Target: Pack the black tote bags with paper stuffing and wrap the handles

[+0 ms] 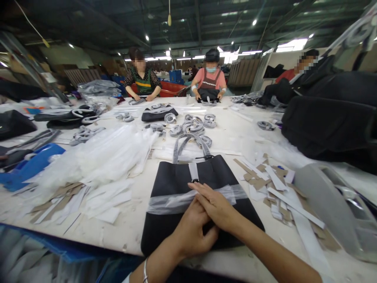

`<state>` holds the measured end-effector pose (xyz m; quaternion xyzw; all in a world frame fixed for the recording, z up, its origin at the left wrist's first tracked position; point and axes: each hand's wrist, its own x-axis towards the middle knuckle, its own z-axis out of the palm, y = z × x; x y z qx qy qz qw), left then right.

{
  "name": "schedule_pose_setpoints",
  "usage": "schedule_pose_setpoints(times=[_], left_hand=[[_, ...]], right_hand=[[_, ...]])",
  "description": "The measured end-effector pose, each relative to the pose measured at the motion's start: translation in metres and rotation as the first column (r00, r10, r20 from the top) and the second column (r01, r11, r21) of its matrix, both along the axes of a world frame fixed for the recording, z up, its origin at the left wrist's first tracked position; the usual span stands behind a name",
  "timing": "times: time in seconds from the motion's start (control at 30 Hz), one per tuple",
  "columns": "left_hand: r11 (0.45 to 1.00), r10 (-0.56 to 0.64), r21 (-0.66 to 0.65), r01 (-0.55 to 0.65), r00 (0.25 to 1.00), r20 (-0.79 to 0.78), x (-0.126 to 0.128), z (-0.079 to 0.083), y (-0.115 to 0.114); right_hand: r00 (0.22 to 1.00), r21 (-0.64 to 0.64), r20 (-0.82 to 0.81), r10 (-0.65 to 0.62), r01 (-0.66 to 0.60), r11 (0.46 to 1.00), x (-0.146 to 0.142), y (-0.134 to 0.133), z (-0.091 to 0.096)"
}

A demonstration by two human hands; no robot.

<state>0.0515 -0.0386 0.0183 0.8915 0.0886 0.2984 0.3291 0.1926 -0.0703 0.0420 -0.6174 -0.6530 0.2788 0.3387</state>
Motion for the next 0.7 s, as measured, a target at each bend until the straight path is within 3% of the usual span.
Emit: schedule_pose_setpoints(times=[0.17, 0.33, 0.5, 0.6, 0.7], left_hand=[[0.994, 0.022, 0.110, -0.013, 0.996, -0.081, -0.004, -0.008, -0.008], [0.961, 0.037, 0.275, 0.019, 0.980, -0.198, -0.013, -0.009, -0.006], [0.940, 0.069, 0.340, 0.034, 0.956, -0.286, -0.006, -0.027, -0.006], [0.913, 0.088, 0.404, 0.060, 0.937, -0.339, 0.002, -0.040, -0.010], [0.891, 0.106, 0.447, 0.085, 0.917, -0.385, 0.007, -0.041, -0.011]], right_hand=[[0.999, 0.108, -0.005, -0.049, 0.049, 0.993, -0.002, -0.002, -0.018], [0.998, 0.170, 0.023, -0.053, 0.048, 0.984, -0.005, -0.007, -0.019], [0.962, 0.334, 0.272, 0.004, -0.098, 0.938, -0.015, -0.016, -0.011], [0.891, 0.363, 0.448, -0.078, -0.102, 0.926, -0.026, -0.021, -0.003], [0.802, 0.375, 0.566, -0.190, -0.045, 0.926, -0.028, -0.025, 0.003]])
